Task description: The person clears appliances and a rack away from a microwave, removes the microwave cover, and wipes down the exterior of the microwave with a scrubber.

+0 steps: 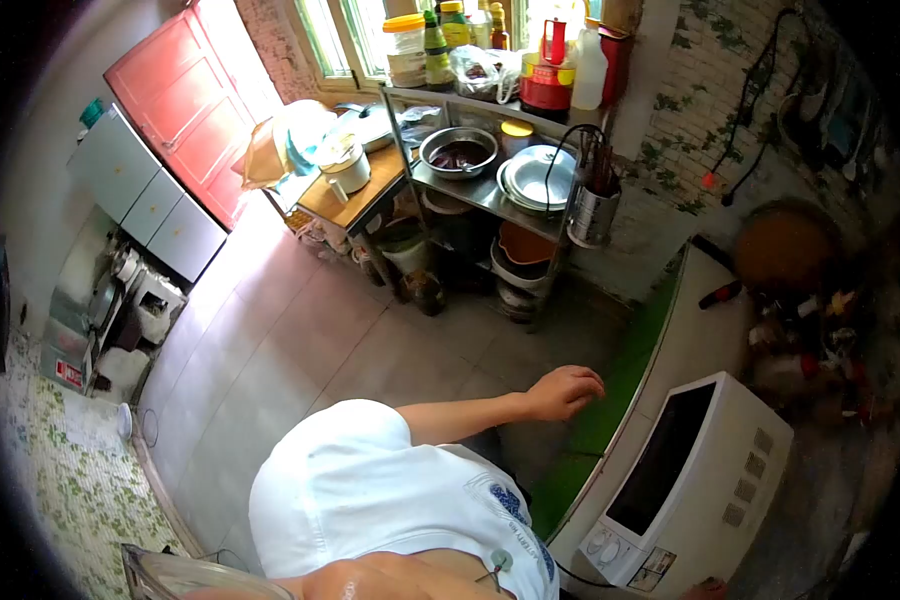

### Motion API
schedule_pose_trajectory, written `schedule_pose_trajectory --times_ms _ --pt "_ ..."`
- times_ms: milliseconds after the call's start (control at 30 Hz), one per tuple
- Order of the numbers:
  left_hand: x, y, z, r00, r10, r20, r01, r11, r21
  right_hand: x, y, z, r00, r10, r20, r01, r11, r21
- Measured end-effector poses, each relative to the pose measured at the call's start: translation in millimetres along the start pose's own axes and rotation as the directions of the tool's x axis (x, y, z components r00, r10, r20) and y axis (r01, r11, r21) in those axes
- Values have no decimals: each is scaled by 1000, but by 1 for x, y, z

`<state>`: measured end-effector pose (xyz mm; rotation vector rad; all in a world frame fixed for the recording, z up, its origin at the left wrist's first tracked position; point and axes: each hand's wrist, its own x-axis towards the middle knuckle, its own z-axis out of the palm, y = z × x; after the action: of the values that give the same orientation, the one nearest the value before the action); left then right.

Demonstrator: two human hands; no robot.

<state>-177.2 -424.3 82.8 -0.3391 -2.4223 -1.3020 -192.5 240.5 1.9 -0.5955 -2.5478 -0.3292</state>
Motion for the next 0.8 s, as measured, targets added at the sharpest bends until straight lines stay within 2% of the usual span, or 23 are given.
schedule_pose_trajectory --times_ms 200,267,300,333,367,400,433,467,533,667,733,767,800 --pt "-7 -6 9 996 -33 88 33 999 6 -21 4 4 992 -112 -64 104 989 -108" --pt "-8 -7 10 993 -35 111 36 999 0 -27 9 7 945 -277 -175 230 941 -248" --pt "-8 -8 11 991 -30 128 30 1000 -3 -31 13 9 870 -412 -271 294 874 -386" --pt "-9 -8 12 989 -25 145 27 1000 -8 -34 19 9 823 -533 -198 404 793 -456" --pt "-9 -9 14 987 -19 157 21 1000 -10 -36 20 9 829 -525 -191 397 795 -459" --pt "-8 -9 16 984 -31 173 33 999 -11 -32 15 9 971 -237 -11 232 956 -181" --pt "-9 -9 17 981 -44 188 46 999 -10 -27 7 9 969 24 245 -39 998 57" --pt "-10 -9 19 980 -40 195 43 999 -11 -23 -12 -11 968 31 248 -46 997 54" --pt "-10 -10 22 978 -45 205 50 999 -16 -18 -65 -86 924 175 339 -239 958 157" --pt "-10 -8 25 973 -11 229 16 1000 -19 -26 -70 -90 956 160 246 -208 961 180" --pt "-11 -8 27 967 -32 253 36 999 -13 -31 -81 -103 991 116 59 -128 957 261" --pt "-10 -7 26 966 -26 255 30 999 -11 -32 -86 -107 991 122 58 -134 955 264" --pt "-11 -5 25 966 -49 255 51 999 -2 -33 -88 -112 997 79 -22 -73 976 203"
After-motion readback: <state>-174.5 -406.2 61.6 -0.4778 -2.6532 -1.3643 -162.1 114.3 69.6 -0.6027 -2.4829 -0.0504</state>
